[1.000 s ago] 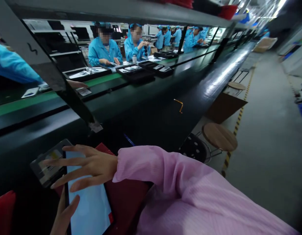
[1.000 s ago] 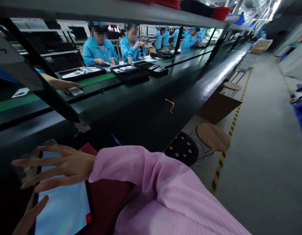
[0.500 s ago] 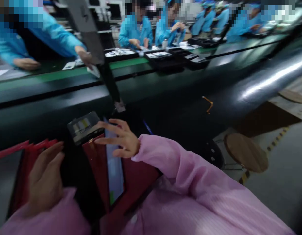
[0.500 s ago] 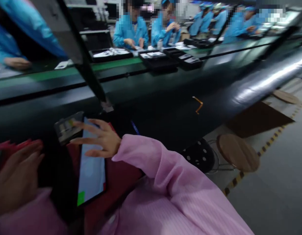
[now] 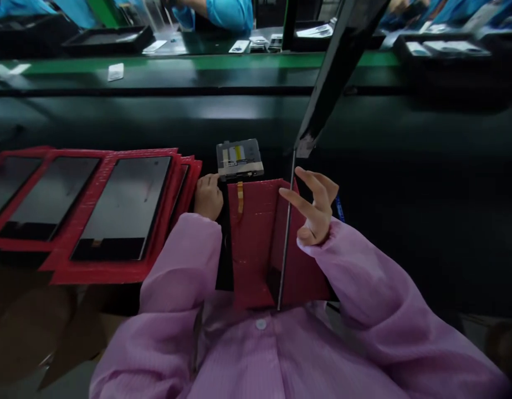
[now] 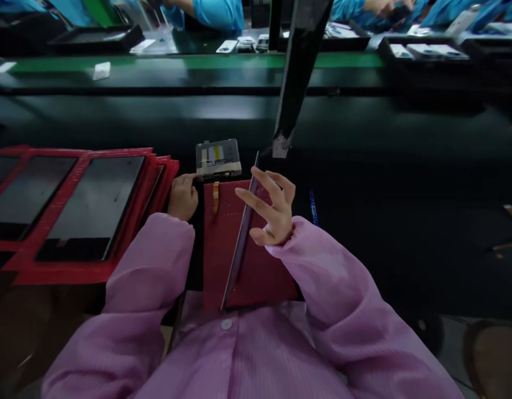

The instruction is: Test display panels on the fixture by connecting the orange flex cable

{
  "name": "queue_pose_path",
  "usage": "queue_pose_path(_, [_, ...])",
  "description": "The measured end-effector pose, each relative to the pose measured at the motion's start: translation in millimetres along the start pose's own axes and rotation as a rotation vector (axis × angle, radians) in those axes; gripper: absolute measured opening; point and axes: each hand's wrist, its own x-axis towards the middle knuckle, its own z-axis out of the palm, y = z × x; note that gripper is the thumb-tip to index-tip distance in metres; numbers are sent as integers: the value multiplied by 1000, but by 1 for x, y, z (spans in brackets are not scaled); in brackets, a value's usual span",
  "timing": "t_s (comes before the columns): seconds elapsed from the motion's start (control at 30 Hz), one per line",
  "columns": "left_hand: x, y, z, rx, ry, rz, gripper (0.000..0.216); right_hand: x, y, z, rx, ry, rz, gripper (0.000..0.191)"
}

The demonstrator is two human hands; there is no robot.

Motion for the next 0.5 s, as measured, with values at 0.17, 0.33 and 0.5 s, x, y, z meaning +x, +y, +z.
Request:
queue_pose_path(0.17, [11, 1, 5, 102, -19, -4, 49, -3, 2, 2, 22, -23, 8, 63])
queue_pose_path(0.33, [25, 3, 6, 156, -55, -10, 55, -4, 3, 3, 33, -11, -7, 62])
queue_pose_path(0.5, [37, 6, 5, 141, -119, -20, 53, -5, 6, 2, -5, -40, -29, 62])
